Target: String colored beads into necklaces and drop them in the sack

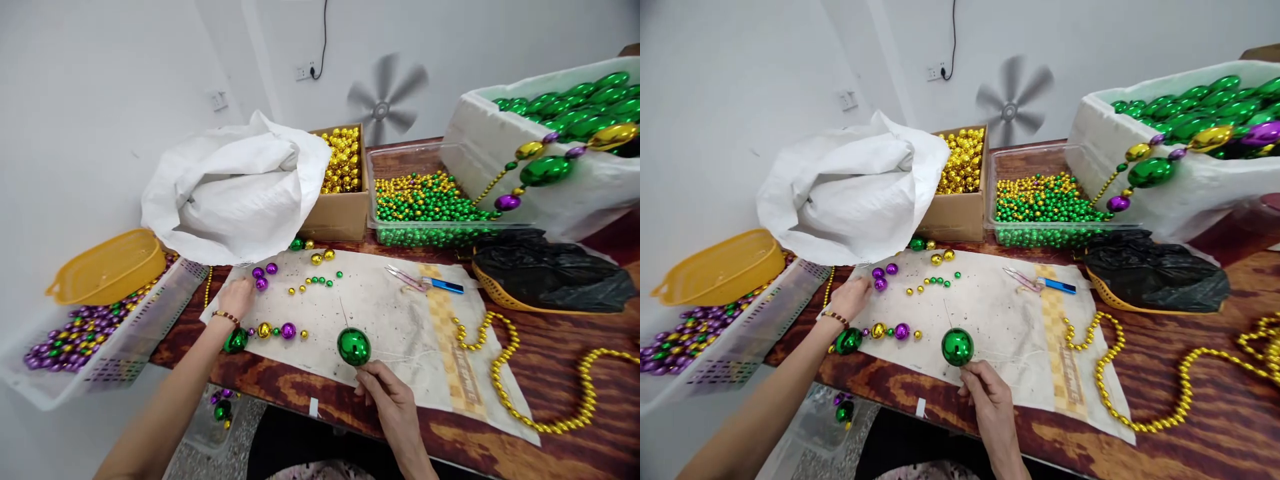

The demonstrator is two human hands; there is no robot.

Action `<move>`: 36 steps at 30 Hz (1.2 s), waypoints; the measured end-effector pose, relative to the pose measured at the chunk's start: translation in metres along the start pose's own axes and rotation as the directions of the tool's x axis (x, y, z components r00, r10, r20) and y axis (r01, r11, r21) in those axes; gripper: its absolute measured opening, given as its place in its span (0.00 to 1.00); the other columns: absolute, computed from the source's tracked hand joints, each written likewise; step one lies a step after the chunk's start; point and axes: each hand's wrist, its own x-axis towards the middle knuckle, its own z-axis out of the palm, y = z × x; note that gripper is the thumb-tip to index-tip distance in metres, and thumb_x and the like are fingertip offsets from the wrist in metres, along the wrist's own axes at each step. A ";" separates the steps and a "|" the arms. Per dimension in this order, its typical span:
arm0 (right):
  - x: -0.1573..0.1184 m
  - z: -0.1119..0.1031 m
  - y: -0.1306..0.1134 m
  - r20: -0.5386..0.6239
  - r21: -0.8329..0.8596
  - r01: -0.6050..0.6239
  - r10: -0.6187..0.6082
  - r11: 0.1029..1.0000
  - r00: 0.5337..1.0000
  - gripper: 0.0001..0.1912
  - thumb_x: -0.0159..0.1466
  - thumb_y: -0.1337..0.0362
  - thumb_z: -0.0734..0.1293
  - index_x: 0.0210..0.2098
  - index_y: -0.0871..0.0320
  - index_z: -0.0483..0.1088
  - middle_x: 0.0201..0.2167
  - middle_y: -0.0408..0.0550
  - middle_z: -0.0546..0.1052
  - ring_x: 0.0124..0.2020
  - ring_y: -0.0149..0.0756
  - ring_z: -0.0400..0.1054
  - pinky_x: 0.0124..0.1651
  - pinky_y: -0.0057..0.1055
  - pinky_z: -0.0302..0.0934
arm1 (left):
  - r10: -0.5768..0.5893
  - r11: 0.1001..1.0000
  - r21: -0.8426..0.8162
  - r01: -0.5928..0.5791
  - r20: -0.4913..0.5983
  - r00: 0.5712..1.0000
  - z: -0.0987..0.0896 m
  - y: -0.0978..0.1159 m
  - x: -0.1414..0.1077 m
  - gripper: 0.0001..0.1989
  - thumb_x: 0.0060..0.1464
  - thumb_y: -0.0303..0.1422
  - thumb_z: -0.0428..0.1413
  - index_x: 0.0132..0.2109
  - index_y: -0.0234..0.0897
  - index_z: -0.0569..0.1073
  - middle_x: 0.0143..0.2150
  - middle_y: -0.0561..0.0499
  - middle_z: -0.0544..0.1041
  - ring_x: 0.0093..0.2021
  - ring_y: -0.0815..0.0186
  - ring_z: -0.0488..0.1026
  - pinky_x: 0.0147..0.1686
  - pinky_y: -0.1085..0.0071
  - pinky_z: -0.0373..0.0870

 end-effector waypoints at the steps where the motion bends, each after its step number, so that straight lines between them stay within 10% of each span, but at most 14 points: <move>1: 0.000 0.001 0.002 0.008 0.002 -0.003 0.003 1.000 1.000 0.16 0.62 0.50 0.69 0.29 0.57 0.76 0.21 0.45 0.72 0.22 0.33 0.64 0.25 0.27 0.59 | -0.025 1.000 0.014 0.024 0.010 1.000 0.000 -0.008 0.001 0.13 0.61 0.31 0.48 0.45 0.34 0.75 0.48 0.37 0.76 0.49 0.49 0.74 0.46 0.57 0.69; 9: -0.004 -0.001 0.008 0.025 -0.002 -0.003 0.003 1.000 1.000 0.14 0.64 0.52 0.69 0.30 0.57 0.75 0.21 0.44 0.72 0.23 0.33 0.64 0.26 0.26 0.59 | -0.041 0.996 -0.084 0.040 -0.005 0.999 0.009 -0.023 0.012 0.12 0.58 0.29 0.49 0.45 0.36 0.76 0.49 0.41 0.77 0.52 0.52 0.74 0.52 0.58 0.68; 11: -0.005 -0.001 0.007 0.040 -0.008 0.006 -0.006 1.000 0.999 0.14 0.64 0.53 0.68 0.30 0.57 0.75 0.22 0.44 0.72 0.23 0.33 0.65 0.26 0.26 0.59 | -0.053 0.947 -0.319 0.033 -0.055 0.997 0.003 -0.018 0.007 0.12 0.59 0.31 0.50 0.46 0.35 0.76 0.47 0.42 0.78 0.49 0.54 0.75 0.49 0.61 0.70; 13: -0.005 0.001 0.006 0.073 -0.025 0.031 -0.030 0.999 0.997 0.13 0.65 0.54 0.68 0.31 0.56 0.76 0.23 0.44 0.72 0.24 0.33 0.66 0.27 0.26 0.59 | -0.030 0.662 -0.749 0.011 -0.012 0.999 -0.004 -0.005 -0.004 0.12 0.58 0.36 0.55 0.46 0.35 0.76 0.42 0.44 0.79 0.42 0.58 0.76 0.43 0.64 0.72; 16: -0.004 0.004 0.002 0.134 -0.060 0.077 -0.069 0.995 0.989 0.13 0.67 0.56 0.66 0.32 0.56 0.77 0.24 0.44 0.72 0.25 0.33 0.67 0.28 0.26 0.59 | 0.175 -0.064 -0.989 0.137 0.124 0.977 -0.014 0.030 -0.027 0.15 0.54 0.39 0.62 0.45 0.35 0.78 0.39 0.45 0.80 0.36 0.64 0.77 0.37 0.69 0.73; 20: -0.006 0.004 -0.007 0.172 -0.096 0.120 -0.103 0.988 0.980 0.13 0.68 0.58 0.64 0.31 0.57 0.76 0.24 0.44 0.71 0.26 0.32 0.67 0.30 0.27 0.60 | 0.343 -0.385 -0.872 0.301 0.167 0.924 -0.023 0.076 -0.049 0.13 0.54 0.36 0.65 0.44 0.34 0.80 0.38 0.46 0.80 0.36 0.67 0.77 0.39 0.71 0.74; 36: -0.009 -0.002 -0.015 0.151 -0.087 0.186 -0.172 0.979 0.973 0.10 0.69 0.63 0.64 0.36 0.55 0.77 0.25 0.41 0.68 0.23 0.29 0.67 0.28 0.25 0.60 | 0.458 -0.395 -0.855 0.334 0.132 0.879 -0.024 0.100 -0.057 0.12 0.55 0.30 0.64 0.47 0.36 0.81 0.42 0.48 0.81 0.40 0.62 0.81 0.49 0.62 0.78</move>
